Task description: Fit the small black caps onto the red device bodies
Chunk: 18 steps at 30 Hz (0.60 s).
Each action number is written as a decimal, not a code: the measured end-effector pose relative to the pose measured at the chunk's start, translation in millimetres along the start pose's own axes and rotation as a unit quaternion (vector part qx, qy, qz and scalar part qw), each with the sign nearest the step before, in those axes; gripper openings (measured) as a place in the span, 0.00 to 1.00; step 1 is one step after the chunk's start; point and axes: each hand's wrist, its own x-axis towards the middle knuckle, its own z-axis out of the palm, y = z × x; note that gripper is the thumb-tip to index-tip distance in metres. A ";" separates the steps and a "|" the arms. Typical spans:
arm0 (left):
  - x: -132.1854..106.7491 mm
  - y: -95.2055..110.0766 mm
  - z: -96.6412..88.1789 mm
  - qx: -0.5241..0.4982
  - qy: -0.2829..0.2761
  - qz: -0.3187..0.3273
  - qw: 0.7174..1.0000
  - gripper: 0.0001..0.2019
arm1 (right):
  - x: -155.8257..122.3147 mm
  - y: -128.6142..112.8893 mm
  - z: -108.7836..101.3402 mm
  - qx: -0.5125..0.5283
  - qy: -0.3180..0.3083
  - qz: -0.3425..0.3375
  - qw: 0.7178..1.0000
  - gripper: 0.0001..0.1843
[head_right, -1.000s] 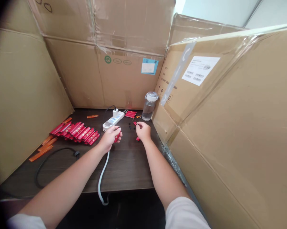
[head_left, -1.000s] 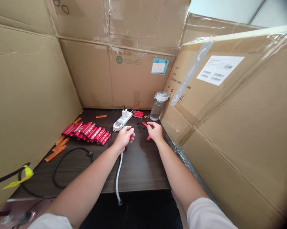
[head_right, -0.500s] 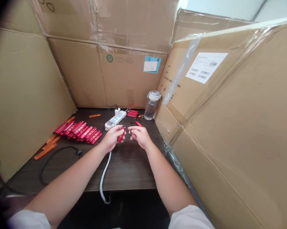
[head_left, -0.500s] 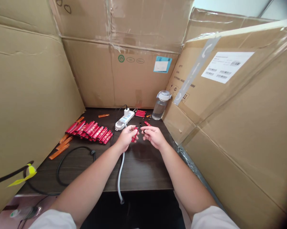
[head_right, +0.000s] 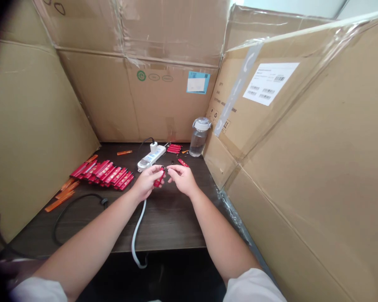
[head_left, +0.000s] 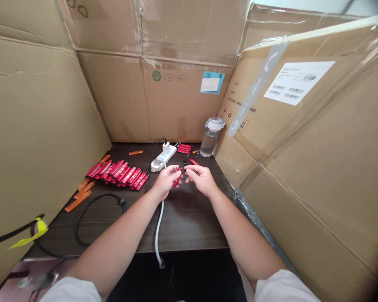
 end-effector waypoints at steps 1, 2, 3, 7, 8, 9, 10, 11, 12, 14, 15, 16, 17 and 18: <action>-0.1 -0.1 -0.1 0.000 -0.003 0.003 1.000 0.18 | -0.3 -0.8 0.0 -0.005 0.001 -0.009 1.000 0.14; 0.0 -0.4 -0.2 0.001 -0.005 0.005 1.000 0.18 | -0.6 -1.6 0.4 -0.005 0.003 -0.014 1.000 0.15; 0.1 -0.7 -0.3 0.002 -0.007 0.008 1.000 0.18 | -1.0 -2.4 0.9 -0.001 0.007 -0.016 1.000 0.15; 0.9 -2.5 -0.2 0.012 -0.011 0.021 1.000 0.19 | -1.4 -4.9 3.3 0.045 0.045 -0.006 0.998 0.16; 1.0 -2.8 0.0 0.014 -0.011 0.022 1.000 0.19 | -1.3 -5.2 3.5 0.048 0.048 -0.004 0.998 0.16; 0.9 -2.9 0.2 0.016 -0.011 0.022 1.000 0.20 | -1.2 -5.3 3.5 0.047 0.048 -0.005 0.998 0.16; 0.6 -2.8 0.4 0.018 -0.012 0.022 1.000 0.20 | -1.0 -5.4 3.5 0.045 0.046 -0.004 0.998 0.15; 0.3 -2.7 0.7 0.019 -0.014 0.023 0.999 0.20 | -0.8 -5.3 3.6 0.044 0.045 -0.003 0.998 0.15; 0.0 -2.5 1.0 0.021 -0.015 0.025 0.999 0.20 | -0.8 -5.1 3.9 0.046 0.044 0.000 0.998 0.15; -0.6 -2.2 1.5 0.029 -0.017 0.030 0.999 0.20 | -0.9 -4.6 4.9 0.063 0.044 0.013 0.997 0.15; -0.8 -2.2 1.8 0.034 -0.018 0.033 0.999 0.20 | -1.0 -4.3 5.5 0.080 0.042 0.024 0.996 0.15; -0.9 -2.2 1.9 0.038 -0.019 0.036 0.998 0.20 | -1.2 -4.1 6.1 0.101 0.037 0.038 0.993 0.16; -0.9 -2.2 2.0 0.042 -0.018 0.038 0.998 0.20 | -1.5 -4.0 6.4 0.125 0.030 0.054 0.990 0.16; -0.8 -2.3 2.1 0.044 -0.016 0.041 0.998 0.20 | -1.7 -4.0 6.4 0.150 0.021 0.069 0.986 0.16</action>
